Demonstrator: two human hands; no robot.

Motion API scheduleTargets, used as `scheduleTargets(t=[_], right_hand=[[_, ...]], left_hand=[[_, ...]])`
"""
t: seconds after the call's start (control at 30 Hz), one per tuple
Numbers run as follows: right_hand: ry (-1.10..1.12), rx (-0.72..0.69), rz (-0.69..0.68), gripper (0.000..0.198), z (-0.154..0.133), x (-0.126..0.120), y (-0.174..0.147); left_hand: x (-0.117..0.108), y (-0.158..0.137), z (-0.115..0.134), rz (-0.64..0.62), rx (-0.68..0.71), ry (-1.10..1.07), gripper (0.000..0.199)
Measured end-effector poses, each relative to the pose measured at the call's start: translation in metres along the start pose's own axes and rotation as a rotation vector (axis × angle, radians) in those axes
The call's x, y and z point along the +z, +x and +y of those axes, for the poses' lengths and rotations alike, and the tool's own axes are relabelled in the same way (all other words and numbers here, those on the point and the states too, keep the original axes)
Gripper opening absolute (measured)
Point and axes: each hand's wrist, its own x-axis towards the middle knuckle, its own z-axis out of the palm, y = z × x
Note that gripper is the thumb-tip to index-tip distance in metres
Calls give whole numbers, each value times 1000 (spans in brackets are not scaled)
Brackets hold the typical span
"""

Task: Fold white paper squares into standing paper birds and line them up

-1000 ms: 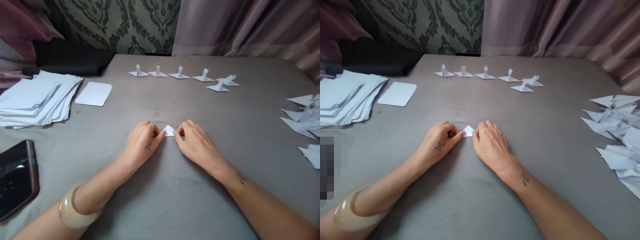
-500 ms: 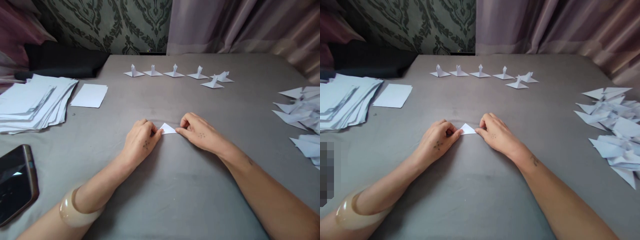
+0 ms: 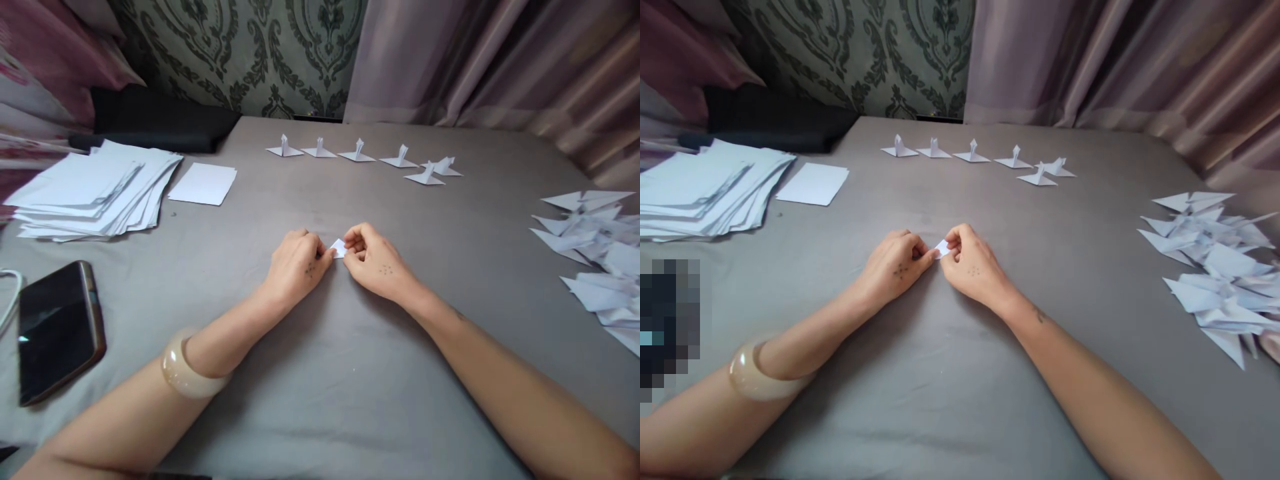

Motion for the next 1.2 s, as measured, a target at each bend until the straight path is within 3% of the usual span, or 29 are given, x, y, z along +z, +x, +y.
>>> scheduleTargets(t=[0.13, 0.43, 0.7, 0.9, 1.03, 1.2], right_hand=[[-48, 42, 24, 22, -1, 4, 3], [-188, 133, 41, 30, -11, 11, 5], [-266, 226, -43, 44, -19, 8, 13], [-368, 344, -109, 40, -31, 6, 30], [-290, 389, -260, 34, -36, 1, 40], [-180, 400, -294, 31, -40, -6, 43]], left_hand=[[4, 0, -3, 64, -37, 29, 26], [-2, -2, -3, -33, -96, -28, 21], [-14, -4, -11, -87, -122, -106, 15], [-10, 2, -14, -47, -147, -158, 14], [-6, 1, -14, -5, -107, -232, 14], [-6, -2, -11, -26, -36, -199, 17]])
